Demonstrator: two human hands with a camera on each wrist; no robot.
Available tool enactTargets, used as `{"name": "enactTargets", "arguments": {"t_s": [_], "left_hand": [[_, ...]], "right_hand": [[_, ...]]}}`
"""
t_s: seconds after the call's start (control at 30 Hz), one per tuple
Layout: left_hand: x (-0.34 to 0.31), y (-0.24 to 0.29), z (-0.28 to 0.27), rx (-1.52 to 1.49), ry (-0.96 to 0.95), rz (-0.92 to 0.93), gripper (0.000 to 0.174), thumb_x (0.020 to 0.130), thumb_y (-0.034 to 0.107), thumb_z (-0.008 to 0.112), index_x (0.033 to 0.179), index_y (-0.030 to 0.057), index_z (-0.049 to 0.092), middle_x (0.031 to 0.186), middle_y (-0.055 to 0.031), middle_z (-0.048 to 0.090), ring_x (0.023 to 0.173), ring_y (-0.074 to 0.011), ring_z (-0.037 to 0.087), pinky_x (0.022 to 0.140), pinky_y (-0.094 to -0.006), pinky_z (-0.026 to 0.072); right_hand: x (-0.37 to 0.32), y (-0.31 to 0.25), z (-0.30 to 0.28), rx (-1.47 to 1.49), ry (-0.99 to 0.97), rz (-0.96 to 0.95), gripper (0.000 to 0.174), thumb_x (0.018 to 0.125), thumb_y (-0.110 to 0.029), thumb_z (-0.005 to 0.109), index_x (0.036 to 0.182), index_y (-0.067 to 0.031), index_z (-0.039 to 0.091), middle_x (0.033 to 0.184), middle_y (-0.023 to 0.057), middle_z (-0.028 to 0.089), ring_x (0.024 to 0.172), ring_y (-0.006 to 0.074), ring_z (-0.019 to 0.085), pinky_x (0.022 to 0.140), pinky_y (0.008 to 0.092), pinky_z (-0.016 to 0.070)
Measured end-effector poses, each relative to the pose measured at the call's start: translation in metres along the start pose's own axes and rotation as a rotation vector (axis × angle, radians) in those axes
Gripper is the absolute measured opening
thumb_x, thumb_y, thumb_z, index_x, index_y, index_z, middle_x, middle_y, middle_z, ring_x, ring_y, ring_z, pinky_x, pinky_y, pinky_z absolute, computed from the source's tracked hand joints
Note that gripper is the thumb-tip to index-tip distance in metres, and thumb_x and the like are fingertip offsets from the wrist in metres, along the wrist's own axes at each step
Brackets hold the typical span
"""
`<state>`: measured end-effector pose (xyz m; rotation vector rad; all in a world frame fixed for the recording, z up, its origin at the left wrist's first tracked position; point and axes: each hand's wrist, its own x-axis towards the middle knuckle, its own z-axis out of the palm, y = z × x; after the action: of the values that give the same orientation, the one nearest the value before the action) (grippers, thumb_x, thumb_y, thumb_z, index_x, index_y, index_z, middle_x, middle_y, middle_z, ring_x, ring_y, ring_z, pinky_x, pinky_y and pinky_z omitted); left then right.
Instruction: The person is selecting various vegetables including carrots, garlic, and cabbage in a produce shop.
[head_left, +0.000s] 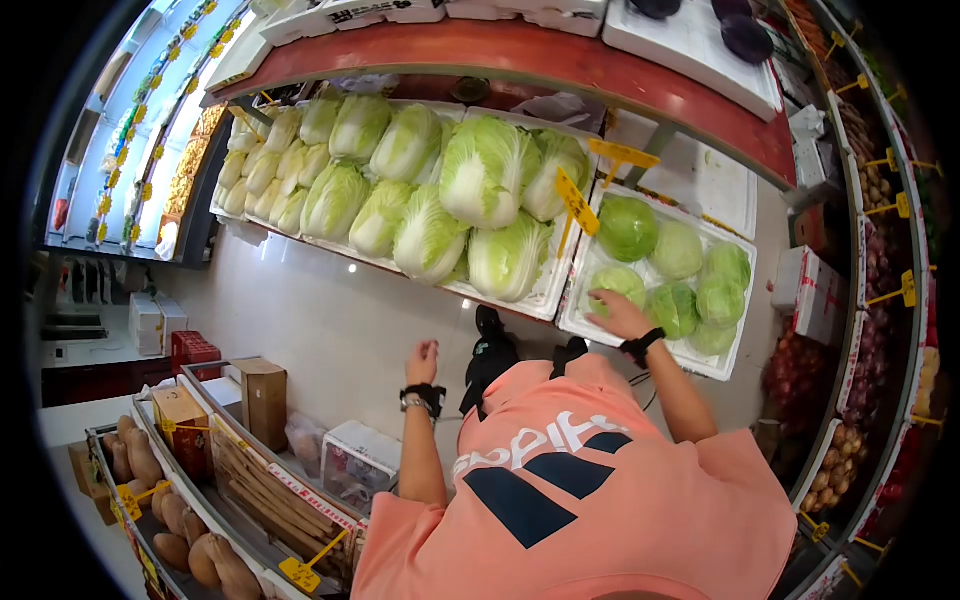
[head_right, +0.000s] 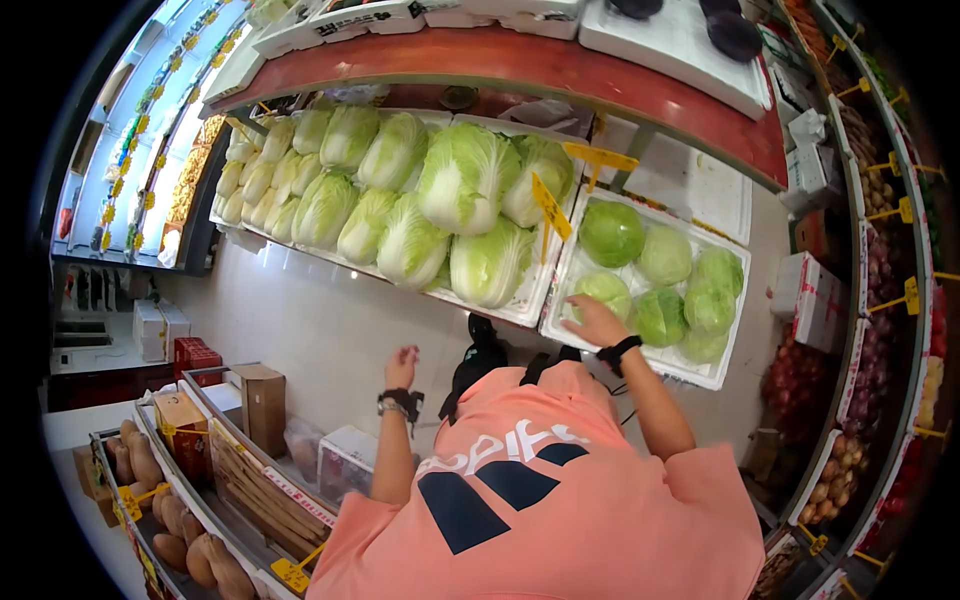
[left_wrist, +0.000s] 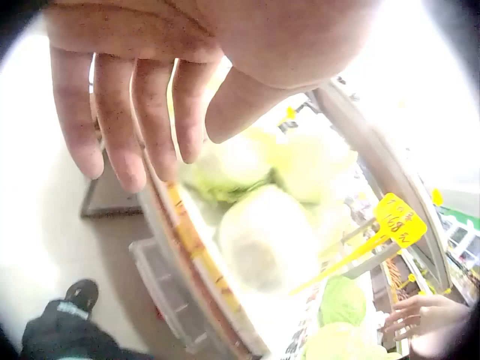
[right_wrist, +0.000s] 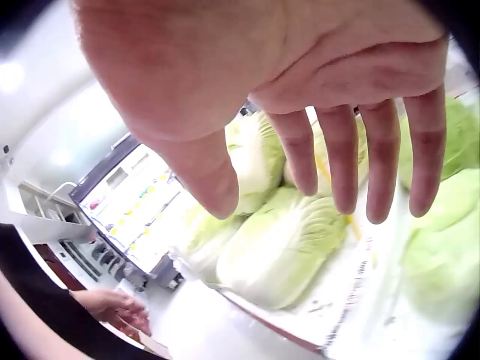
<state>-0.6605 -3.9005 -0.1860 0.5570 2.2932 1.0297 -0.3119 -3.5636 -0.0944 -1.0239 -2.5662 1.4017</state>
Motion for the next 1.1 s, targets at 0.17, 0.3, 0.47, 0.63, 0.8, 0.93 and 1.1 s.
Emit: {"name": "enactTargets", "arguments": {"t_s": [0.17,0.3,0.47,0.63,0.8,0.93,1.1], "left_hand": [[0.107,0.158,-0.050,0.008,-0.023,0.405,0.020,0.094,0.014,0.058,0.108,0.0005,0.063,0.096,-0.0153,0.069,0.086,-0.0265,0.069,0.076,-0.0351,0.0531],[0.174,0.226,-0.059,-0.067,-0.135,0.407,0.036,0.092,0.022,0.062,0.122,0.0023,0.057,0.117,-0.0185,0.063,0.103,-0.0298,0.063,0.082,-0.0367,0.0531],[0.266,0.225,-0.007,0.012,-0.138,0.501,0.058,0.091,0.035,0.064,0.131,-0.0045,0.048,0.129,-0.0252,0.055,0.116,-0.0375,0.056,0.100,-0.0435,0.0431],[0.324,0.217,0.052,-0.068,-0.225,0.182,0.066,0.095,0.047,0.051,0.133,-0.0078,0.046,0.130,-0.0299,0.053,0.119,-0.0417,0.053,0.104,-0.0433,0.0392],[0.331,0.228,0.070,-0.006,-0.335,0.058,0.073,0.098,0.055,0.033,0.125,-0.0096,0.053,0.117,-0.0333,0.060,0.113,-0.0467,0.055,0.099,-0.0462,0.0414],[0.332,0.231,0.067,0.046,-0.366,0.084,0.072,0.098,0.054,0.032,0.124,-0.0089,0.054,0.117,-0.0336,0.060,0.112,-0.0479,0.055,0.098,-0.0472,0.0417],[0.338,0.231,0.066,0.013,-0.395,0.122,0.074,0.098,0.056,0.030,0.125,-0.0095,0.053,0.117,-0.0342,0.059,0.112,-0.0481,0.055,0.098,-0.0477,0.0411]], "right_hand": [[0.107,-0.095,0.031,0.049,0.127,-0.118,0.064,0.088,-0.035,0.068,0.135,0.0023,0.045,0.131,0.0242,0.052,0.119,0.0365,0.053,0.101,0.0417,0.0425],[0.213,-0.117,0.047,0.178,0.438,0.010,0.070,0.089,-0.038,0.066,0.138,0.0040,0.040,0.134,0.0280,0.047,0.126,0.0397,0.046,0.106,0.0421,0.0368],[0.301,-0.099,0.078,0.414,0.683,0.373,0.086,0.091,-0.054,0.056,0.148,0.0028,0.026,0.145,0.0290,0.039,0.137,0.0431,0.033,0.112,0.0443,0.0283],[0.312,-0.099,0.096,0.586,0.729,0.440,0.092,0.092,-0.059,0.047,0.151,0.0045,0.016,0.152,0.0291,0.030,0.141,0.0419,0.029,0.114,0.0409,0.0252],[0.319,-0.107,0.083,0.683,0.620,0.605,0.089,0.095,-0.059,0.041,0.150,0.0058,0.017,0.153,0.0277,0.029,0.141,0.0380,0.030,0.115,0.0390,0.0234],[0.305,-0.115,0.075,1.006,0.553,0.609,0.080,0.097,-0.056,0.039,0.151,0.0000,0.021,0.149,0.0197,0.035,0.137,0.0318,0.036,0.112,0.0383,0.0286],[0.299,-0.053,0.096,0.837,0.777,0.446,0.068,0.102,-0.050,0.032,0.147,0.0013,0.033,0.148,0.0180,0.040,0.138,0.0286,0.036,0.114,0.0348,0.0244]]}}
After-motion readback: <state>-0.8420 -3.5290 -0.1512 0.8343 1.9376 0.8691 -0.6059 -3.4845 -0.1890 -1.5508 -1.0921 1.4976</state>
